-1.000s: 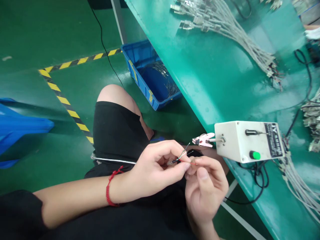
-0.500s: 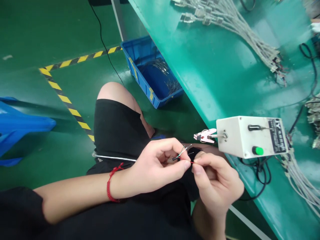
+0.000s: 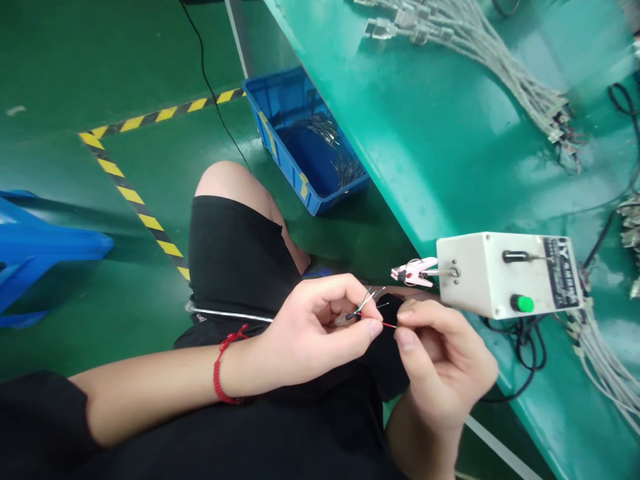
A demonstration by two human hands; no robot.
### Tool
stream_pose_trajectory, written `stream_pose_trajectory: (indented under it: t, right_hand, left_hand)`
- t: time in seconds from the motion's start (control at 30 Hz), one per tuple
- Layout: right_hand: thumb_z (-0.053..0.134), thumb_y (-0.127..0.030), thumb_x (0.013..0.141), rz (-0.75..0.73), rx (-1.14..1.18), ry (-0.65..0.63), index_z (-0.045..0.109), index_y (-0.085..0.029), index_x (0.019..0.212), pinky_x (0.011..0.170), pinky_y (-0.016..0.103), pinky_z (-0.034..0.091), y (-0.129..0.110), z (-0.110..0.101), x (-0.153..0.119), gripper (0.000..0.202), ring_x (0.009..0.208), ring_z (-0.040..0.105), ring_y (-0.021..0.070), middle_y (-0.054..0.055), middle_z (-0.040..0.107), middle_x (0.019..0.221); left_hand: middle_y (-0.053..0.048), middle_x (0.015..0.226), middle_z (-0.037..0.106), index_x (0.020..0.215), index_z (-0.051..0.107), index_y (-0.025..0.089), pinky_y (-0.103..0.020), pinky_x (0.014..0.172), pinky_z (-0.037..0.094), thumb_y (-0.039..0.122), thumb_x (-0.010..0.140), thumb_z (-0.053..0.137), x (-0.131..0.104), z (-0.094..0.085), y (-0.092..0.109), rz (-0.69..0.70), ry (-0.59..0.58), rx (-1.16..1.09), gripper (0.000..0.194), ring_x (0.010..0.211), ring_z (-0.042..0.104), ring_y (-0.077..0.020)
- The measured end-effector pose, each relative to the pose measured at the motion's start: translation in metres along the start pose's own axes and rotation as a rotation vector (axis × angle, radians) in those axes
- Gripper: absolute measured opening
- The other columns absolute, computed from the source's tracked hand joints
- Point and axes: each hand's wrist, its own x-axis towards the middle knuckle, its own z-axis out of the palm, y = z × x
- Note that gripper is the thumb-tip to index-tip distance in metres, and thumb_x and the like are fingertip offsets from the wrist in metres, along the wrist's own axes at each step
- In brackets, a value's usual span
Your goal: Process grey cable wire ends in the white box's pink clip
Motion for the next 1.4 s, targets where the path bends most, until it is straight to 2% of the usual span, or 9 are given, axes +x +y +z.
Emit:
stream_pose_trajectory:
  t: [0.13,0.3,0.47,0.67,0.87,1.0,1.13,1.33,1.4]
  right_hand:
    - [0.073,-0.009,0.080,-0.054,0.051,-0.022,0.076,-0.021,0.097,0.060,0.032,0.051,0.000,0.004,0.002,0.021,0.075,0.066,0.0203,0.003,0.071,0.082]
    - [0.071,-0.009,0.082,-0.013,0.083,-0.052,0.073,-0.021,0.089,0.062,0.034,0.050,-0.001,0.005,0.002,0.014,0.065,0.062,0.0172,0.000,0.067,0.074]
    - [0.068,-0.013,0.084,0.052,0.049,-0.053,0.070,-0.021,0.084,0.062,0.032,0.046,-0.003,0.007,-0.001,0.008,0.069,0.061,0.0168,0.000,0.065,0.075]
    - [0.064,-0.025,0.090,0.197,0.210,-0.048,0.070,-0.020,0.086,0.057,0.031,0.040,0.004,0.013,-0.004,0.009,0.064,0.054,0.0161,0.002,0.063,0.075]
    - [0.066,-0.027,0.091,0.289,0.448,-0.140,0.070,-0.020,0.094,0.058,0.029,0.042,0.010,0.010,-0.011,0.008,0.065,0.053,0.0158,0.003,0.061,0.077]
    - [0.068,-0.023,0.089,0.279,0.544,-0.154,0.068,-0.021,0.093,0.057,0.028,0.045,0.010,0.012,-0.010,0.004,0.066,0.055,0.0157,0.002,0.061,0.078]
    - [0.069,-0.024,0.089,0.291,0.553,-0.146,0.067,-0.022,0.091,0.056,0.028,0.045,0.008,0.014,-0.008,0.004,0.064,0.054,0.0155,0.001,0.060,0.076]
    - [0.064,-0.026,0.093,0.343,0.354,0.058,0.072,-0.020,0.087,0.051,0.027,0.041,0.017,0.017,-0.006,0.012,0.060,0.055,0.0151,0.001,0.061,0.069]
    - [0.062,-0.026,0.094,0.349,0.336,0.077,0.073,-0.019,0.087,0.052,0.027,0.042,0.021,0.019,-0.005,0.015,0.057,0.055,0.0145,0.002,0.064,0.069]
  left_hand:
    - [-0.006,0.086,0.063,0.087,0.066,0.016,-0.025,0.061,0.044,0.024,0.093,0.073,0.000,0.000,0.000,-0.006,0.000,0.013,0.012,0.073,0.055,-0.0132]
    - [-0.008,0.087,0.064,0.088,0.065,0.015,-0.025,0.058,0.045,0.021,0.092,0.073,0.000,0.000,-0.001,0.052,0.013,0.075,0.011,0.074,0.059,-0.0147]
    - [-0.006,0.083,0.065,0.087,0.067,0.014,-0.021,0.050,0.040,0.011,0.088,0.073,0.002,0.000,-0.001,0.244,0.040,0.264,0.006,0.063,0.054,-0.0100]
    - [-0.004,0.082,0.067,0.090,0.070,0.015,-0.017,0.046,0.039,0.002,0.080,0.072,0.006,-0.001,0.003,0.458,0.075,0.415,0.017,0.058,0.053,-0.0081]
    - [-0.006,0.084,0.070,0.094,0.070,0.014,-0.018,0.054,0.051,-0.001,0.082,0.071,0.008,-0.004,0.006,0.652,0.052,0.538,0.020,0.061,0.061,-0.0096]
    - [-0.007,0.085,0.072,0.095,0.070,0.015,-0.020,0.066,0.059,-0.003,0.082,0.071,0.009,-0.004,0.008,0.690,0.024,0.564,0.022,0.071,0.071,-0.0141]
    - [-0.008,0.085,0.073,0.095,0.071,0.015,-0.020,0.068,0.060,-0.003,0.083,0.070,0.010,-0.005,0.009,0.686,0.022,0.578,0.022,0.075,0.073,-0.0154]
    - [-0.008,0.085,0.073,0.095,0.070,0.015,-0.021,0.066,0.060,-0.002,0.084,0.070,0.011,-0.006,0.007,0.685,0.039,0.573,0.021,0.070,0.070,-0.0140]
    - [-0.008,0.085,0.073,0.096,0.070,0.016,-0.021,0.066,0.060,-0.001,0.084,0.069,0.012,-0.007,0.007,0.682,0.044,0.573,0.020,0.071,0.070,-0.0142]
